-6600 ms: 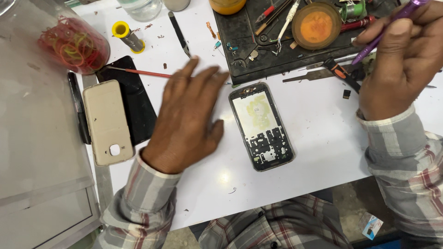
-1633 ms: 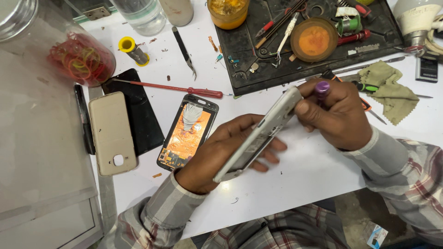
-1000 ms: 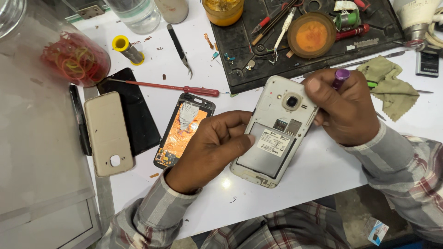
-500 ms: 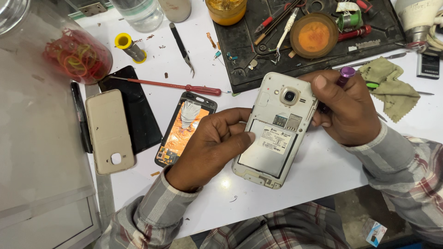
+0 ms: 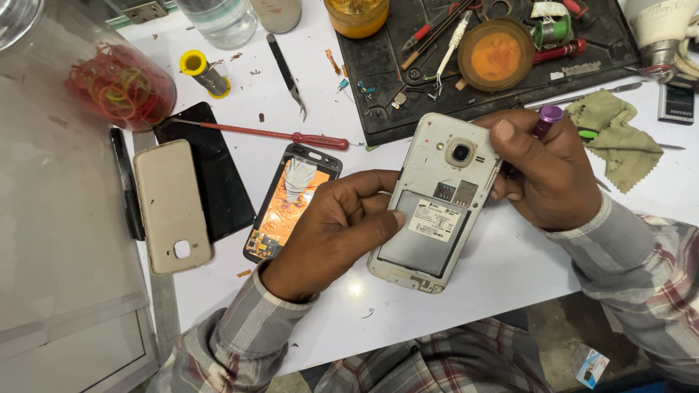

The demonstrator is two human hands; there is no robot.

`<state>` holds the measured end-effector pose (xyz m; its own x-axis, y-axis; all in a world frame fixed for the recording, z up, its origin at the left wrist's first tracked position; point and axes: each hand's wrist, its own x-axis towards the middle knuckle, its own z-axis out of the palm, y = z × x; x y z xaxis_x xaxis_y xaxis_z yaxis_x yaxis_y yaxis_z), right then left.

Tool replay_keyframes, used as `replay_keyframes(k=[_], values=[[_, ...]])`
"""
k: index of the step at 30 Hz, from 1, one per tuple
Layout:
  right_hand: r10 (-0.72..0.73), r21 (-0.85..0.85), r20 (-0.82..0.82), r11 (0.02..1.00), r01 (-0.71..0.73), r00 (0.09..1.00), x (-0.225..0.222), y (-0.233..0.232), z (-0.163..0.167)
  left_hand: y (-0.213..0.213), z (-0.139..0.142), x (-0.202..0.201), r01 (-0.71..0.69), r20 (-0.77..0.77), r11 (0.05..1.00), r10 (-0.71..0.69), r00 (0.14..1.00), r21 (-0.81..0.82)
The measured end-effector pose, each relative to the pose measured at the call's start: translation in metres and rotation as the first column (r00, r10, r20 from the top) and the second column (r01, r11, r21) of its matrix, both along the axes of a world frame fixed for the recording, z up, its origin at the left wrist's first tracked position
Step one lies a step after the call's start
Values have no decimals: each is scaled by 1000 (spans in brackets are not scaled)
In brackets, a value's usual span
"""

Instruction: The person uses a small purple screwdriver to unscrew components inside the back of a smartphone, then uses a larger screwdriver to pry along the edge of the phone and separates the screen assembly from the frame. They continue unscrewing and prying at the internal frame while holding the phone parts on the workbench.

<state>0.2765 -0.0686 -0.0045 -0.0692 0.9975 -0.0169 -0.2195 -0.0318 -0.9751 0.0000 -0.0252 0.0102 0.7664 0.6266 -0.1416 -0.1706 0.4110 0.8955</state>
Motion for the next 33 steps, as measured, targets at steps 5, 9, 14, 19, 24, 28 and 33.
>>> replay_keyframes(k=[5, 9, 14, 19, 24, 28, 33], values=[[-12, -20, -1, 1000, 12, 1000, -1, 1, 1, 0, -1, 0, 4, 30, 1000, -4, 1000, -7], [-10, -22, 4, 1000, 10, 1000, -1, 0, 2, -1, -2, -1, 9, 49, 1000, -8, 999, -12], [-22, -15, 20, 1000, 22, 1000, -2, 0, 3, 0, -1, 0, 7, 21, 1000, -6, 1000, -11], [-2, -6, -20, 1000, 2, 1000, -2, 0, 5, 0, -1, -1, 8, 36, 1000, -8, 999, 4], [-41, -36, 30, 998, 42, 999, -3, -1, 6, 0, -1, 0, 6, 2, 1000, -6, 1000, -11], [-12, -17, -14, 1000, 12, 1000, -3, -1, 6, 0, 0, -1, 10, 4, 1000, -10, 1000, -6], [32, -24, -11, 999, -32, 999, -2, 1, 4, -1, -3, 1, -19, 6, 1000, 19, 1000, -17]])
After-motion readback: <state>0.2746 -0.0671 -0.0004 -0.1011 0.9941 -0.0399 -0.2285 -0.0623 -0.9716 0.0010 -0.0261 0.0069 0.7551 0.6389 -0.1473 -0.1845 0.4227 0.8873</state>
